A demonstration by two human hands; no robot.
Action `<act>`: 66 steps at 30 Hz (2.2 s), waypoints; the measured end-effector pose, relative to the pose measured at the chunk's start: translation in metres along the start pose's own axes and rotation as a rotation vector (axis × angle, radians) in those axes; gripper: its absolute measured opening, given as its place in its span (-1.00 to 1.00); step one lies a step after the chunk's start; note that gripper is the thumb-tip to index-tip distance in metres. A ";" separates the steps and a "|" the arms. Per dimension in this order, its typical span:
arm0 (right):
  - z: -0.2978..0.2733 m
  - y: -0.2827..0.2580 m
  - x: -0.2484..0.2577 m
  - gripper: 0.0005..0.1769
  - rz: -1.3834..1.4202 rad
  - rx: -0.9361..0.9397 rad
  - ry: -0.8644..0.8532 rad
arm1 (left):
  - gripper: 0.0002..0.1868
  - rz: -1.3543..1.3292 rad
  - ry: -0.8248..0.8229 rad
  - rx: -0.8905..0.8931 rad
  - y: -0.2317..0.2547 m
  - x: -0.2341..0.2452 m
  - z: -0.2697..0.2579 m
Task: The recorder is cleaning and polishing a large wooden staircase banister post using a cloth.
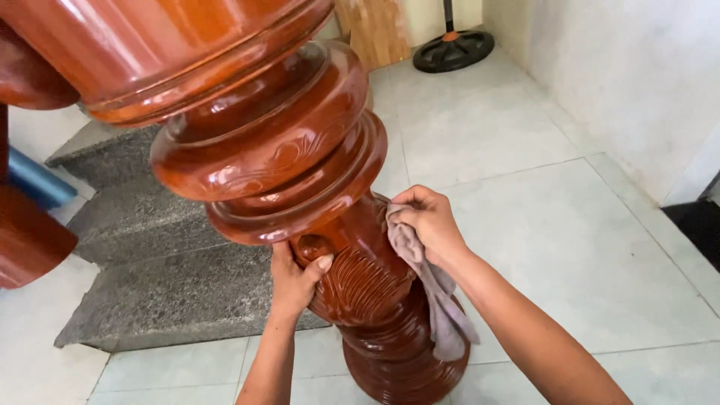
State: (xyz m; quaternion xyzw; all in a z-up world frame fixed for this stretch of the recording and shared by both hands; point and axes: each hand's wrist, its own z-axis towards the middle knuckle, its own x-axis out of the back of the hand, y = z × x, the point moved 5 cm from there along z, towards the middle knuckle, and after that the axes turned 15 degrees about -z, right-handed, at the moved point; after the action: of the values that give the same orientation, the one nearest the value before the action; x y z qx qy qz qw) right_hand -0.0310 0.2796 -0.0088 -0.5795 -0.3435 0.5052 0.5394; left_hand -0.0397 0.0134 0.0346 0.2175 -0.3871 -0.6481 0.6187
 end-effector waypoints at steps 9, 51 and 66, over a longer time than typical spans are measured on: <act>-0.016 -0.014 -0.006 -0.84 -0.043 -0.054 -0.003 | -0.06 -0.088 -0.006 0.023 0.008 -0.002 0.001; -0.022 0.002 -0.017 -0.83 -0.110 0.285 -0.138 | -0.12 -0.071 -0.007 -0.013 -0.002 0.000 -0.004; 0.012 -0.010 -0.026 -0.81 -0.098 0.234 -0.006 | -0.07 -0.174 -0.022 0.037 -0.008 -0.001 -0.001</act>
State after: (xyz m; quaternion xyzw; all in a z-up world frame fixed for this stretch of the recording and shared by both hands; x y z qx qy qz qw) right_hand -0.0479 0.2604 0.0074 -0.4936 -0.3119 0.5166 0.6263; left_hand -0.0436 0.0136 0.0273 0.2546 -0.3855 -0.6943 0.5518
